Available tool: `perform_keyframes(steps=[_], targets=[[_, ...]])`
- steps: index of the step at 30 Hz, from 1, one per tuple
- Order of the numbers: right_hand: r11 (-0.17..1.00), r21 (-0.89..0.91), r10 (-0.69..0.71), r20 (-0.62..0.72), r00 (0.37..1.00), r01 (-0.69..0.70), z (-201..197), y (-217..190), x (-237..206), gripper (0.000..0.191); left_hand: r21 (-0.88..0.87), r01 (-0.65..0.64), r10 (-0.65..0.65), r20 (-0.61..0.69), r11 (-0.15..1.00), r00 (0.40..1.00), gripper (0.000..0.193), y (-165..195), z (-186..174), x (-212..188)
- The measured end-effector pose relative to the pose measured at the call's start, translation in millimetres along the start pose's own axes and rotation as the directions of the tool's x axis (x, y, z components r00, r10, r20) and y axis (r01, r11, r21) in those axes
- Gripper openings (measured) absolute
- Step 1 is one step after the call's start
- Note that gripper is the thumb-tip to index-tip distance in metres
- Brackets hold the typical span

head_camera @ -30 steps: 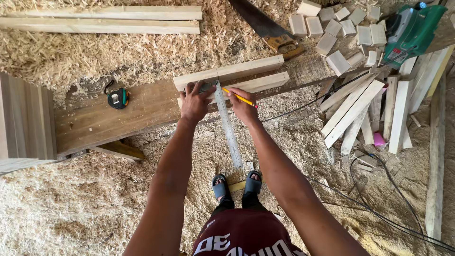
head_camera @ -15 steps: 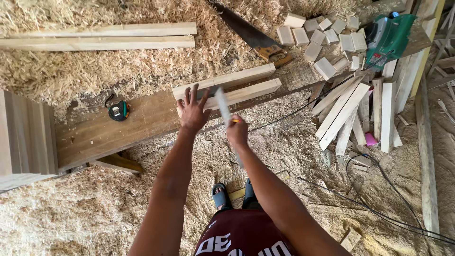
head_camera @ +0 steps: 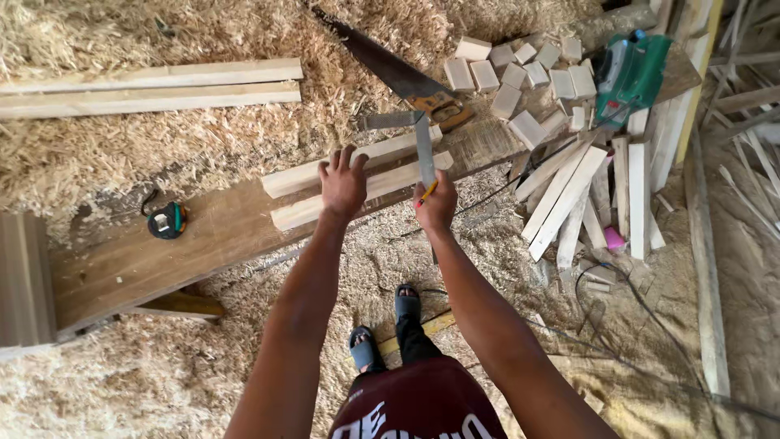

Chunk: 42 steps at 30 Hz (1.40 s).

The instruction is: The person measures and marks several wooden planks on a workbench using a tape measure, a try square, and a pencil. They align the square to draw straight lines across the planks and occasionally reposition the pieces to mark additional sections.

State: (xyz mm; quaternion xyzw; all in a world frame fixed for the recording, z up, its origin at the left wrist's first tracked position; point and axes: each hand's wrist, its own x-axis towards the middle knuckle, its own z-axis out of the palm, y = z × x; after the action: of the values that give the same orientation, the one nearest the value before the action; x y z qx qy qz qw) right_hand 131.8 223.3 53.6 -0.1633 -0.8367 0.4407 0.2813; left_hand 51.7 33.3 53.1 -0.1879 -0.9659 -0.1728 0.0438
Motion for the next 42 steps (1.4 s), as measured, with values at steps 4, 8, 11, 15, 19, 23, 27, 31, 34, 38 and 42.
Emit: perform_keyframes(steps=[4, 8, 11, 15, 19, 23, 27, 31, 34, 38, 42], targets=[[0.921, 0.123, 0.341, 0.204, 0.917, -0.370, 0, 18, 26, 0.024, 0.006, 0.046, -0.047, 0.131, 0.999, 0.990, 0.059, -1, -10, 32], [0.992, 0.107, -0.065, 0.020, 0.998, 0.062, 0, 35, 58, 0.036, -0.027, 0.176, -0.159, 0.305, 0.984, 0.939, 0.061, -4, -9, 54], [0.984, 0.067, -0.167, 0.058, 0.984, 0.163, 6, 35, 75, 0.038, -0.022, 0.164, -0.152, 0.272, 0.986, 0.950, 0.060, -8, 1, 60], [0.985, 0.048, 0.137, 0.359, 0.923, -0.165, 29, 14, 79, 0.037, 0.035, 0.121, -0.125, 0.203, 0.992, 0.971, 0.057, -15, 12, 59], [0.988, -0.054, -0.120, 0.326, 0.938, 0.145, 55, -5, 81, 0.051, 0.142, 0.162, -0.184, 0.162, 0.976, 0.969, 0.048, -17, 14, 70], [0.988, -0.068, -0.106, 0.348, 0.932, 0.137, 77, -5, 85, 0.045, 0.028, 0.207, -0.209, 0.151, 0.978, 0.966, 0.052, -23, 11, 74], [0.987, -0.139, -0.026, 0.372, 0.928, 0.083, 89, 8, 92, 0.037, -0.053, 0.190, -0.179, 0.157, 0.980, 0.971, 0.052, -34, 10, 81], [0.956, -0.235, -0.083, 0.354, 0.932, 0.175, 100, 15, 98, 0.039, -0.094, 0.211, -0.190, 0.196, 0.973, 0.962, 0.055, -37, 13, 89], [0.951, -0.246, -0.090, 0.366, 0.926, 0.189, 108, 14, 102, 0.039, -0.117, 0.146, -0.126, 0.163, 0.982, 0.979, 0.060, -39, 12, 88], [0.918, -0.380, 0.064, 0.419, 0.906, 0.111, 116, 11, 105, 0.038, -0.061, 0.106, -0.081, 0.323, 0.992, 0.943, 0.094, -40, 6, 83], [0.906, -0.413, 0.093, 0.414, 0.905, 0.096, 121, 10, 103, 0.038, 0.066, 0.038, -0.059, 0.351, 0.997, 0.935, 0.108, -37, 6, 85]])
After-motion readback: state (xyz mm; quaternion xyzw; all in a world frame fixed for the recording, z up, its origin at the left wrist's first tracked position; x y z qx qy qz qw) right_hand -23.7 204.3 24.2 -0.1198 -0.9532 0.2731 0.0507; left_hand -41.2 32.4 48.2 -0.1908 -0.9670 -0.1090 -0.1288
